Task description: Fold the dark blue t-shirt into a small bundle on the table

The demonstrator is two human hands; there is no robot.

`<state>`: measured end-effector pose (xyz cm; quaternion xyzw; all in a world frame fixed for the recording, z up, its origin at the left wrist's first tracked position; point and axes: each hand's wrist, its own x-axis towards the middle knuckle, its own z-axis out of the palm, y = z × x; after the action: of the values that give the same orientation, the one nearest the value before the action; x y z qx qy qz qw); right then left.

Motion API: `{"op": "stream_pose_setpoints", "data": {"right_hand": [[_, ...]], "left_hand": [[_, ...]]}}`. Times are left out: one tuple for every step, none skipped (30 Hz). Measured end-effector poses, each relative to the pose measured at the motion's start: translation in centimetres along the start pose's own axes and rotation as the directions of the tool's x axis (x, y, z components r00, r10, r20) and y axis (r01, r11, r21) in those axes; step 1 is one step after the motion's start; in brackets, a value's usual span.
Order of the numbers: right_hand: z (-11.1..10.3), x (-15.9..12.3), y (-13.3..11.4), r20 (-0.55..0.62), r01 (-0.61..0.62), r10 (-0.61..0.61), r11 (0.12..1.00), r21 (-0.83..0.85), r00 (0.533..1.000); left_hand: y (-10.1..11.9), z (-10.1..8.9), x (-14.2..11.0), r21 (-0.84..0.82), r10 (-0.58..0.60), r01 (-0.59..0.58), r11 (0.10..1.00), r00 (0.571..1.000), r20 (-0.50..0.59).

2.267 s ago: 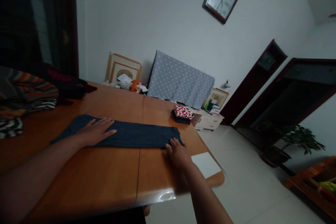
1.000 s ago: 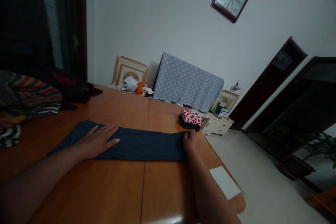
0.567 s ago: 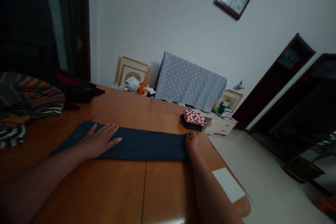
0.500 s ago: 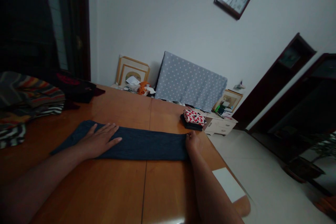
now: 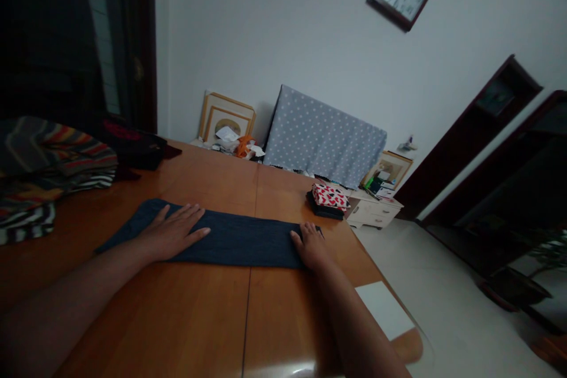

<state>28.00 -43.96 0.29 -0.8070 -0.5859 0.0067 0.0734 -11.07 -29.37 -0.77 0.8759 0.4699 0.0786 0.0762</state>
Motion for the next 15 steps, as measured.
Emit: {"op": "stream_pose_setpoints", "data": {"right_hand": [[0.5,0.0,0.2,0.030,-0.012,0.013,1.000,-0.009,0.999],[0.9,0.0,0.5,0.052,-0.026,0.027,1.000,-0.016,0.998],[1.3,0.1,0.8,0.068,-0.036,0.037,0.999,-0.020,0.997],[1.5,0.2,1.0,0.081,-0.037,0.039,0.999,-0.024,0.996],[1.7,0.4,1.2,0.089,-0.037,0.039,0.999,-0.030,0.995],[1.9,0.5,1.4,0.095,-0.037,0.041,0.999,-0.037,0.995],[2.0,0.6,1.5,0.097,-0.042,0.046,0.998,-0.046,0.994],[2.1,0.6,1.5,0.098,-0.048,0.053,0.997,-0.055,0.994],[2.2,0.6,1.6,0.098,-0.054,0.060,0.996,-0.066,0.993],[2.2,0.6,1.6,0.096,-0.060,0.067,0.995,-0.077,0.993],[2.3,0.5,1.5,0.094,-0.062,0.070,0.994,-0.090,0.993],[2.3,0.4,1.5,0.091,-0.060,0.070,0.993,-0.104,0.993],[2.3,0.3,1.5,0.086,-0.054,0.064,0.992,-0.118,0.994],[2.3,0.2,1.5,0.080,-0.043,0.054,0.991,-0.130,0.995],[2.3,0.1,1.5,0.073,-0.032,0.042,0.989,-0.141,0.996]], "left_hand": [[0.0,-0.1,0.0,0.003,-0.001,0.001,1.000,1.000,0.006],[0.0,-0.2,-0.1,0.007,-0.001,0.001,1.000,1.000,0.015],[0.1,-0.4,-0.1,0.012,-0.001,0.001,1.000,1.000,0.024],[0.1,-0.5,-0.2,0.018,-0.002,0.001,1.000,0.999,0.033],[0.2,-0.7,-0.3,0.023,-0.003,0.002,1.000,0.999,0.040],[0.2,-0.8,-0.3,0.029,-0.006,0.004,1.000,0.999,0.045],[0.3,-1.0,-0.4,0.033,-0.010,0.008,0.999,0.999,0.048],[0.3,-1.1,-0.5,0.035,-0.012,0.011,0.999,0.999,0.050],[0.4,-1.2,-0.6,0.035,-0.013,0.011,0.999,0.999,0.053],[0.4,-1.3,-0.7,0.032,-0.012,0.010,0.999,0.998,0.057],[0.4,-1.4,-0.7,0.029,-0.010,0.008,1.000,0.998,0.062],[0.4,-1.5,-0.8,0.027,-0.008,0.006,1.000,0.998,0.064],[0.3,-1.5,-0.8,0.027,-0.007,0.005,1.000,0.998,0.062],[0.2,-1.5,-0.8,0.028,-0.009,0.008,1.000,0.998,0.055],[0.1,-1.6,-0.9,0.031,-0.018,0.017,0.999,0.999,0.043]]}}
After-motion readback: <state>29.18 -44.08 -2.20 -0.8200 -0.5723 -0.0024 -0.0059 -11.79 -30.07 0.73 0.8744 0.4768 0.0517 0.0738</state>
